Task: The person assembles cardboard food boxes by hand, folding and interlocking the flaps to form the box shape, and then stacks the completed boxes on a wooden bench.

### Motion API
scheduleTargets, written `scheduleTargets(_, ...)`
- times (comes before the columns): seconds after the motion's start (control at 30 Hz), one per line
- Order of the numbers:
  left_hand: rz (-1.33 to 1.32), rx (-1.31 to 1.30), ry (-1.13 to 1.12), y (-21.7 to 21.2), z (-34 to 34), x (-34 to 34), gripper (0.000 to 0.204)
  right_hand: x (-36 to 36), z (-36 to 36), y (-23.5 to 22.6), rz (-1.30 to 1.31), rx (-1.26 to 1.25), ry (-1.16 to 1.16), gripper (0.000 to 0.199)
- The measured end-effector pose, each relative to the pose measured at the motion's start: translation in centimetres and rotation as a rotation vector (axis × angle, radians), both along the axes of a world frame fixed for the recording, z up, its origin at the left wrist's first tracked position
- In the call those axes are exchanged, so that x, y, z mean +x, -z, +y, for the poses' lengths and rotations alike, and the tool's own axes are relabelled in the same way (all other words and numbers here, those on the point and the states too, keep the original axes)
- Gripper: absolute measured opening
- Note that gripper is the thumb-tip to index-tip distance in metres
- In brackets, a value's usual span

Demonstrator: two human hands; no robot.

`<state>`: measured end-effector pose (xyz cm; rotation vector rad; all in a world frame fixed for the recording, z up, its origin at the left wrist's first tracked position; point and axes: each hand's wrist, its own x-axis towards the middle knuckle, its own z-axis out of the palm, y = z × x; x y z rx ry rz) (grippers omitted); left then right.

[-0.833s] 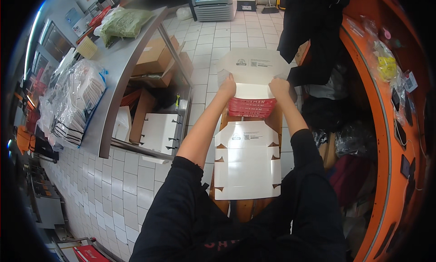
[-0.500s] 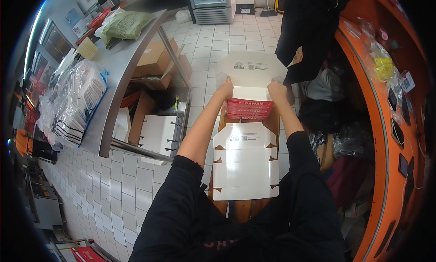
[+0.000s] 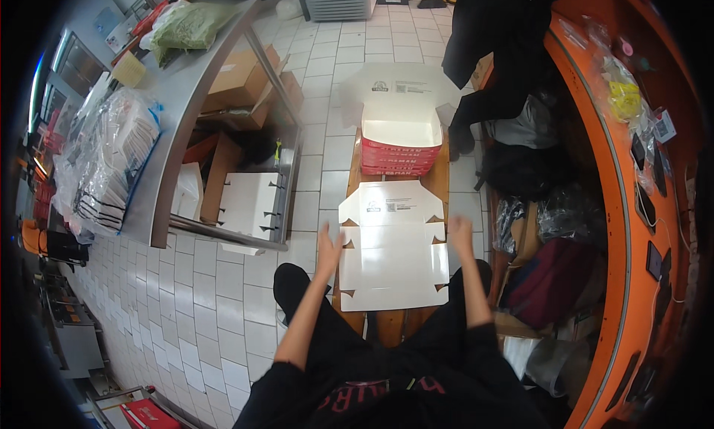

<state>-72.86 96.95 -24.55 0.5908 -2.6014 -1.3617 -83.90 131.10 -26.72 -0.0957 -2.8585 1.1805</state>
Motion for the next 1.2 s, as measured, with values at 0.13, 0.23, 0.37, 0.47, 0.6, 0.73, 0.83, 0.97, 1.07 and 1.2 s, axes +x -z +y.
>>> scheduleTargets(0.13,-0.186,0.052,0.069,-1.2,4.4,8.1,0.071,12.8,-1.8,-1.5,-0.308,0.092,-0.023,0.062)
scheduleTargets(0.23,-0.194,-0.016,0.071,-2.3,5.9,8.1,0.073,14.9,-3.2,-3.5,-0.200,0.033,0.021,0.062)
scheduleTargets(0.37,-0.066,-0.103,0.088,-2.9,5.5,6.9,0.060,14.1,-4.3,-7.2,-0.084,0.231,-0.030,0.050)
scheduleTargets(0.47,-0.007,-0.156,0.109,-4.5,5.6,6.4,0.053,13.8,-4.5,-8.8,-0.104,0.209,-0.078,0.033)
scheduleTargets(0.6,0.105,-0.023,0.105,-7.1,4.7,6.4,0.043,13.9,-4.4,-8.5,0.038,-0.040,0.032,0.020)
scheduleTargets(0.73,0.156,0.291,0.039,-6.5,2.6,6.7,0.036,14.2,-1.7,-6.4,-0.034,-0.333,0.123,0.025)
scheduleTargets(0.83,-0.116,1.163,-0.014,-9.7,1.5,6.8,0.032,14.8,-0.9,-9.2,-0.193,-0.652,0.078,0.019)
scheduleTargets(0.97,-0.316,1.309,0.174,-9.7,1.0,7.7,0.049,15.7,-0.1,-10.6,-0.229,-0.720,0.022,0.019)
scheduleTargets(1.07,-0.449,1.424,0.065,-10.9,2.2,8.7,0.057,16.1,0.6,-10.1,-0.234,-0.714,0.019,0.020)
scheduleTargets(1.2,-0.276,1.634,0.141,-9.6,2.9,10.0,0.063,16.0,0.9,-10.1,-0.204,-0.687,0.054,0.021)
